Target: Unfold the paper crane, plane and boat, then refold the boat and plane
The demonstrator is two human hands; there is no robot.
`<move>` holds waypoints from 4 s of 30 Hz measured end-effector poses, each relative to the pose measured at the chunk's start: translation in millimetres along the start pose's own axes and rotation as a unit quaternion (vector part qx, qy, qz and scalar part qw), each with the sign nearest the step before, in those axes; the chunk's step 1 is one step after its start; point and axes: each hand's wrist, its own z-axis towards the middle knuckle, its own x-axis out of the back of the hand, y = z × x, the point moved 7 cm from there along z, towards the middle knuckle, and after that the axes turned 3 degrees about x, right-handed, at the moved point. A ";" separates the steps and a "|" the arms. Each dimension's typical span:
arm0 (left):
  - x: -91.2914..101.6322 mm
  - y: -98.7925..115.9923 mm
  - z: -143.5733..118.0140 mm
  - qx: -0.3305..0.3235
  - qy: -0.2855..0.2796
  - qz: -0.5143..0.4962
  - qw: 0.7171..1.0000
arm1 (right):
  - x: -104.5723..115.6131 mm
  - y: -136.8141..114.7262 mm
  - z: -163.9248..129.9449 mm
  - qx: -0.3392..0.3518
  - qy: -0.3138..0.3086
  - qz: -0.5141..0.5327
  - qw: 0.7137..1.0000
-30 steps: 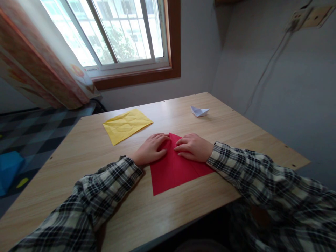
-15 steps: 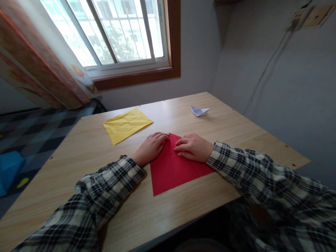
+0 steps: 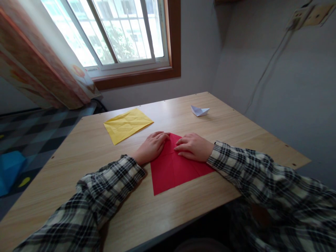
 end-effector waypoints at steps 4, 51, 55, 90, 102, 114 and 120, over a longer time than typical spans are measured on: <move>4.1 1.1 0.8 0.007 0.011 -0.005 1.000 | -0.5 0.9 0.1 -0.004 -0.003 -0.002 1.000; 3.0 2.9 -1.7 -0.002 -0.001 -0.011 1.000 | 0.7 32.9 -6.7 -0.141 -0.064 0.021 0.988; 1.7 3.8 -2.7 0.005 -0.028 0.000 1.000 | 0.8 34.5 -7.0 -0.148 -0.067 0.018 0.987; 6.8 15.0 -8.8 -0.070 -0.004 -0.015 0.997 | -3.8 34.9 -8.0 -0.130 -0.064 0.030 0.989; 7.0 23.3 -5.2 -0.095 -0.024 -0.029 0.995 | -1.0 28.6 -5.1 -0.099 -0.051 0.044 0.993; 12.8 25.5 -6.2 -0.111 -0.008 -0.036 0.993 | -1.4 26.5 -4.9 -0.088 -0.047 0.048 0.994; 14.8 31.2 -7.6 -0.131 0.001 -0.047 0.990 | -2.6 25.8 -4.0 -0.081 -0.039 0.063 0.994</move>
